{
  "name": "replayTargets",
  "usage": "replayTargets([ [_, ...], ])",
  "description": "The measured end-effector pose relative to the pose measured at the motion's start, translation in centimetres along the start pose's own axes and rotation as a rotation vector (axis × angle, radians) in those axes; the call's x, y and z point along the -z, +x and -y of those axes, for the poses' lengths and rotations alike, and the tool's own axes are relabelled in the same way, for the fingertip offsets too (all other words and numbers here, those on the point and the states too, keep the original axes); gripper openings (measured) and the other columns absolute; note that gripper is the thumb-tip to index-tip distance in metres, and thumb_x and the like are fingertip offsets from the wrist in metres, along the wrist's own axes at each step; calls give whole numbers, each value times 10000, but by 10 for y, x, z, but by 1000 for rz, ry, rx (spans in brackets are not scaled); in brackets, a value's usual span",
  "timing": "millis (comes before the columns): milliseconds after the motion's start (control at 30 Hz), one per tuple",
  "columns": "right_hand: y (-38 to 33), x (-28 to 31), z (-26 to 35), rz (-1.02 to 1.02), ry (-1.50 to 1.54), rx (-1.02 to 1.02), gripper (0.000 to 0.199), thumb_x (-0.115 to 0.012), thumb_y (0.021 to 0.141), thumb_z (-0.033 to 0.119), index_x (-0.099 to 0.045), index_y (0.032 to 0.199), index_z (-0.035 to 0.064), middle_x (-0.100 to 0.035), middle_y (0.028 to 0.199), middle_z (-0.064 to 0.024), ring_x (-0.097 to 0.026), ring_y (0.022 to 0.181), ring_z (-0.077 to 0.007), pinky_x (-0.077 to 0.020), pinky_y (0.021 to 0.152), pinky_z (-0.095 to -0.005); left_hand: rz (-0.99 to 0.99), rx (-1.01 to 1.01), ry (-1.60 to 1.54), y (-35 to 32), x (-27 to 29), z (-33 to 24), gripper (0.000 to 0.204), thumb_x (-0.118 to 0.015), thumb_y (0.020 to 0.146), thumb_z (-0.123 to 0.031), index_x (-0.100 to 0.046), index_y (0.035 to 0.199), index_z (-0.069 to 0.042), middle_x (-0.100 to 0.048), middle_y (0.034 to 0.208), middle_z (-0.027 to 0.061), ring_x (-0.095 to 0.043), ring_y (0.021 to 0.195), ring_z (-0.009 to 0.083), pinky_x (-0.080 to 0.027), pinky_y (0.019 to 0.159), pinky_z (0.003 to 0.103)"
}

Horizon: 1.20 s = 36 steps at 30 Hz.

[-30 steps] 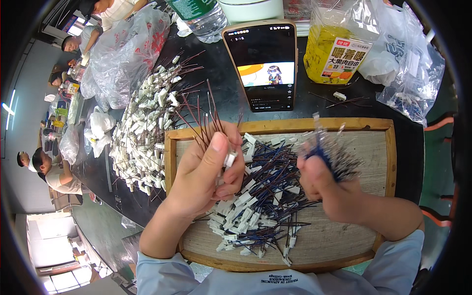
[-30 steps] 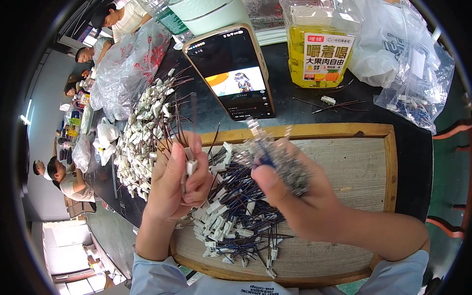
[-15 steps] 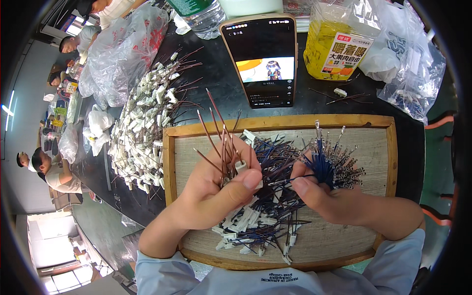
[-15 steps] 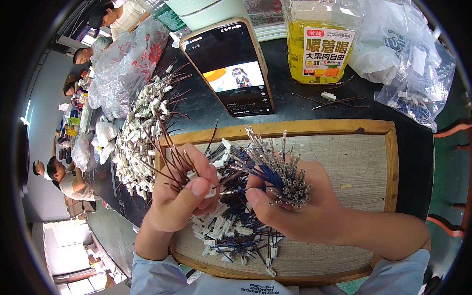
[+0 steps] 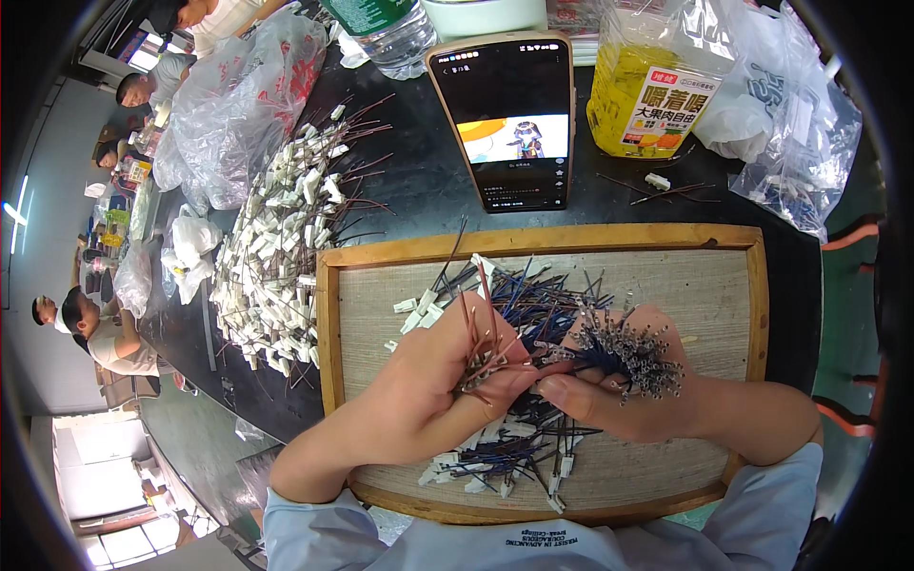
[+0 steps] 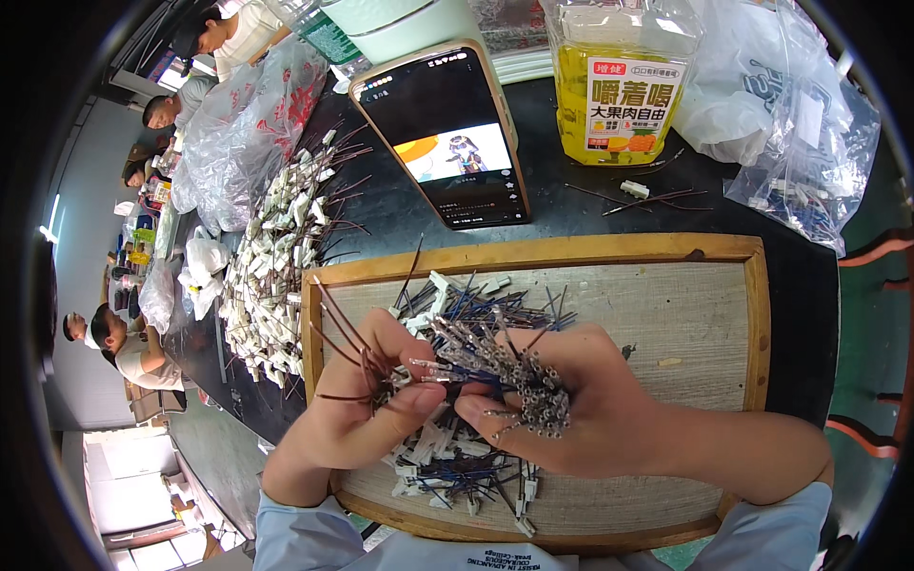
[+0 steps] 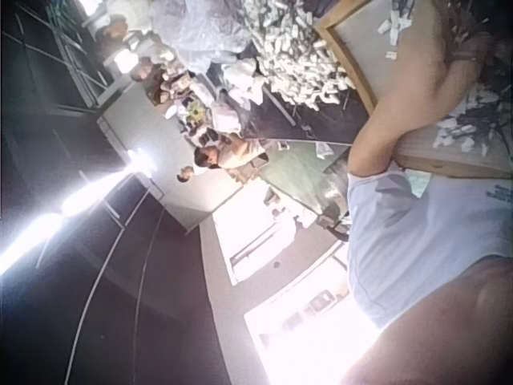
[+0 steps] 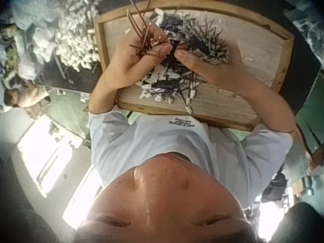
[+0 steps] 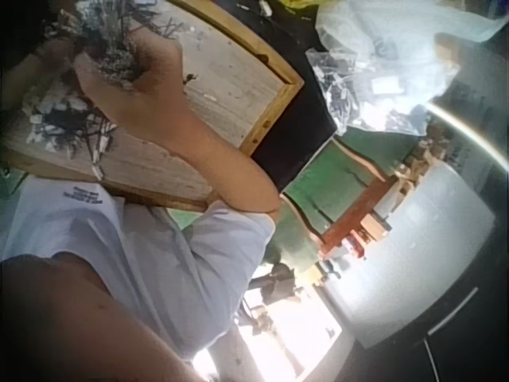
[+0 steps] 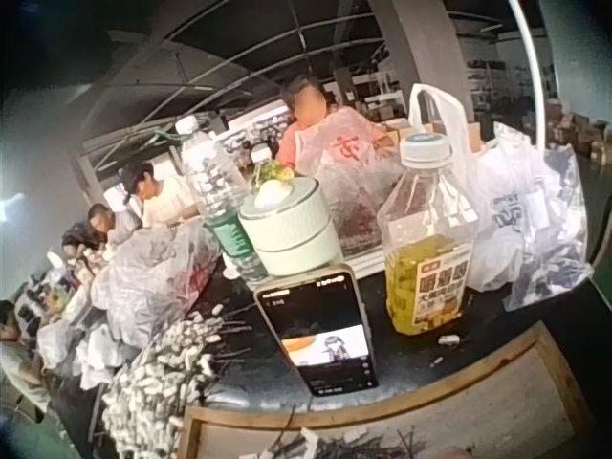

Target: The person sorts and organizes bundles of electrical wires and wire connectors by hand, placing them into a component tray with plastic terminals.

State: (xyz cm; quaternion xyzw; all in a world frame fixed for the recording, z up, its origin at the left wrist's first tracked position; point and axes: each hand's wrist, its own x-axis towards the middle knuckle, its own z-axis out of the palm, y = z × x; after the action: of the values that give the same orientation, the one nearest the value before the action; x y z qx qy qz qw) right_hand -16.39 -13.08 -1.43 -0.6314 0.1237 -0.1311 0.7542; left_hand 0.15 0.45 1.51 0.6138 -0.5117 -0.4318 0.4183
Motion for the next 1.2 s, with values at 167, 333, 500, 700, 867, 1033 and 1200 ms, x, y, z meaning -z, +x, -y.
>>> replayTargets([
  [167,3,-1,-1,65,-116,70,126,-710,778,20,-625,867,-8,-663,792,-81,-611,703,-75,-484,621,-212,-1,33,-28,0,0,-2,172,-574,840,31,-468,968,-13,-529,871,47,-502,816,96,-398,759,236],
  [333,2,0,-7,-185,-175,62,137,-699,821,107,-615,814,-1,-627,686,-44,-542,590,-70,-422,513,-240,-85,-88,116,0,11,2,131,-564,869,-40,-464,952,-23,-532,847,48,-504,706,85,-405,648,212],
  [500,3,6,1,-163,-252,90,166,-693,830,123,-593,780,1,-595,641,-44,-511,566,-69,-395,492,-247,-387,32,-415,8,18,7,150,-456,966,-207,-465,939,-59,-459,700,6,-368,469,52,-293,412,184],
  [700,9,-4,-6,-200,-179,298,161,-655,854,86,-532,911,-2,-569,720,-46,-490,627,-51,-411,548,-225,-395,142,-701,18,24,8,321,-329,1007,-327,-486,1105,-64,-369,625,-16,-291,392,43,-211,320,179],
  [867,2,2,-8,-183,-279,260,167,-619,870,58,-497,966,-6,-596,784,-55,-522,694,-42,-422,592,-206,-193,69,-780,14,19,5,361,-346,1000,-324,-414,1229,-54,-349,593,-13,-267,375,45,-201,315,185],
  [1033,-1,4,-2,-142,-199,117,150,-659,824,45,-568,933,-4,-604,735,5,-504,647,6,-416,568,-153,-113,68,-798,12,14,6,268,-481,954,-307,-438,1020,-52,-361,560,9,-245,391,48,-185,341,204],
  [1200,-3,0,6,-204,-120,-41,156,-704,787,63,-615,890,-12,-618,729,11,-514,614,18,-409,520,-127,9,86,-860,6,13,7,203,-462,969,-226,-476,982,-24,-398,620,19,-308,480,61,-248,419,200],
])
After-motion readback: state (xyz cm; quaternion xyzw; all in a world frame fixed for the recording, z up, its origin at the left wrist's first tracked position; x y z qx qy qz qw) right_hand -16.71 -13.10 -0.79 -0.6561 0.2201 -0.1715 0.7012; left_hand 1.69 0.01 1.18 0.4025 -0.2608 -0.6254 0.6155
